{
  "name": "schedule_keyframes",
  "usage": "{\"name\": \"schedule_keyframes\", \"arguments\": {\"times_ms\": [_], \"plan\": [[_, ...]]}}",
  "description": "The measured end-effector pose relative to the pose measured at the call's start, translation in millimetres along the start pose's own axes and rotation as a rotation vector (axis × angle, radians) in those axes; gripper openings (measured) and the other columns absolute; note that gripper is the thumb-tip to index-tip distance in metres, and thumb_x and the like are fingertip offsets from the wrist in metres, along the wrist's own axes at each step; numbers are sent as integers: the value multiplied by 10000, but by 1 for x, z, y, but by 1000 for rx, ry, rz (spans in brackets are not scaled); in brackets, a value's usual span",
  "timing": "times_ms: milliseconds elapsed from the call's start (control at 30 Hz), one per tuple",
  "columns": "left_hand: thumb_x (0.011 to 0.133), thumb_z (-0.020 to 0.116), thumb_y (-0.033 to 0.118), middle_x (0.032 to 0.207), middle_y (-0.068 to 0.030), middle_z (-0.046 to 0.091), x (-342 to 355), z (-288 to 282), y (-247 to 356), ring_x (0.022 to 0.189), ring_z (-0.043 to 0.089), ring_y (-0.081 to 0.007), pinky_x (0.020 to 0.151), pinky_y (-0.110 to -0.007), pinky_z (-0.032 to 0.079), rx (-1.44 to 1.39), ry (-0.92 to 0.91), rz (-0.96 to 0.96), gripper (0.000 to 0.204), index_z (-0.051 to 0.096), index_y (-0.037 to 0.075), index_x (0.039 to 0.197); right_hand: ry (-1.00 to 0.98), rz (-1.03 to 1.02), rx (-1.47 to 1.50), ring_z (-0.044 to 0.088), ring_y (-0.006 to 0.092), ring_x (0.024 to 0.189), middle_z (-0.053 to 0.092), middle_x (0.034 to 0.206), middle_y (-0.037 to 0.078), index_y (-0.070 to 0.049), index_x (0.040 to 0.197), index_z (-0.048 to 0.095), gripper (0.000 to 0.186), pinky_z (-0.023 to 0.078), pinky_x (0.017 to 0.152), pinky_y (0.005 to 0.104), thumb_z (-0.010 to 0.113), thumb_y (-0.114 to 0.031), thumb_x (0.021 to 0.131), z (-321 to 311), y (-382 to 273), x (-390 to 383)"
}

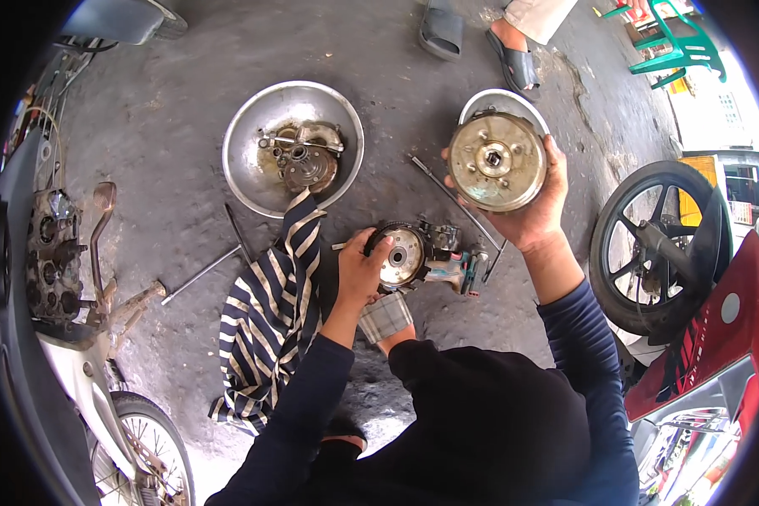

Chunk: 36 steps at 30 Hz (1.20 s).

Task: Assembling and installing motorcycle clutch components into the engine case.

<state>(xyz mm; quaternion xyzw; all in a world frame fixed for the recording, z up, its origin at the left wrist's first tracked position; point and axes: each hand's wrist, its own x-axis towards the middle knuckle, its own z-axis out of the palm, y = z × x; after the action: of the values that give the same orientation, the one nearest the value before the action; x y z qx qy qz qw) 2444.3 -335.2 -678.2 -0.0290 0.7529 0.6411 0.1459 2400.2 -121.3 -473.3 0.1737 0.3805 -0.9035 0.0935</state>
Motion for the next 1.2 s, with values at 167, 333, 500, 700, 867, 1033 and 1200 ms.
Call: {"name": "schedule_keyframes", "arguments": {"times_ms": [167, 333, 500, 700, 867, 1033, 1200], "plan": [[881, 678, 339, 993, -185, 637, 6, -17, 7, 930, 637, -350, 820, -398, 497, 64, -43, 29, 434, 673, -44, 1087, -182, 66, 22, 614, 464, 1095, 460, 1400, 325, -104, 1491, 367, 866, 572, 837, 502, 402, -720, 883, 8, 17, 25], [941, 608, 344, 1043, -207, 662, 5, -15, -2, 997, 653, -343, 872, -380, 494, 149, -44, 29, 442, 662, -55, 1124, -168, 131, 74, 596, 488, 1126, 446, 1412, 330, -101, 1494, 365, 869, 568, 859, 528, 390, -722, 886, 36, 37, 40], [956, 573, 439, 1219, -267, 622, -5, -20, -6, 1142, 604, -397, 973, -391, 462, 4, -40, -33, 592, 586, -73, 1254, -192, 170, 78, 611, 497, 1086, 457, 1393, 345, -75, 1488, 367, 875, 567, 851, 538, 364, -720, 897, 70, 67, 63], [857, 695, 384, 1099, -172, 607, -84, -97, 13, 1020, 599, -350, 879, -425, 472, 427, 212, 239, 457, 664, -3, 1098, -361, 256, 36, 620, 480, 1072, 469, 1378, 347, -52, 1479, 369, 886, 576, 830, 503, 350, -717, 894, 85, 83, 72], [827, 688, 220, 1112, -83, 569, -194, -190, -54, 1087, 523, -298, 889, -424, 406, 1320, -174, -156, 164, 689, 85, 920, -395, 375, -68, 645, 443, 1030, 514, 1334, 329, -24, 1452, 399, 874, 578, 812, 474, 335, -704, 906, 114, 122, 83], [823, 669, 168, 1037, -91, 603, -195, -235, -6, 995, 588, -303, 824, -413, 463, 696, 28, -39, 109, 661, 79, 883, -281, 507, 12, 651, 438, 1005, 539, 1289, 322, -24, 1439, 407, 860, 581, 785, 469, 354, -693, 900, 136, 167, 93], [815, 647, 100, 1028, -137, 614, -235, -202, -59, 997, 599, -316, 834, -416, 490, 1287, -129, 59, 142, 621, 30, 935, -321, 648, 25, 657, 445, 978, 546, 1269, 328, -22, 1430, 415, 844, 587, 768, 476, 394, -676, 896, 159, 189, 83]]}}
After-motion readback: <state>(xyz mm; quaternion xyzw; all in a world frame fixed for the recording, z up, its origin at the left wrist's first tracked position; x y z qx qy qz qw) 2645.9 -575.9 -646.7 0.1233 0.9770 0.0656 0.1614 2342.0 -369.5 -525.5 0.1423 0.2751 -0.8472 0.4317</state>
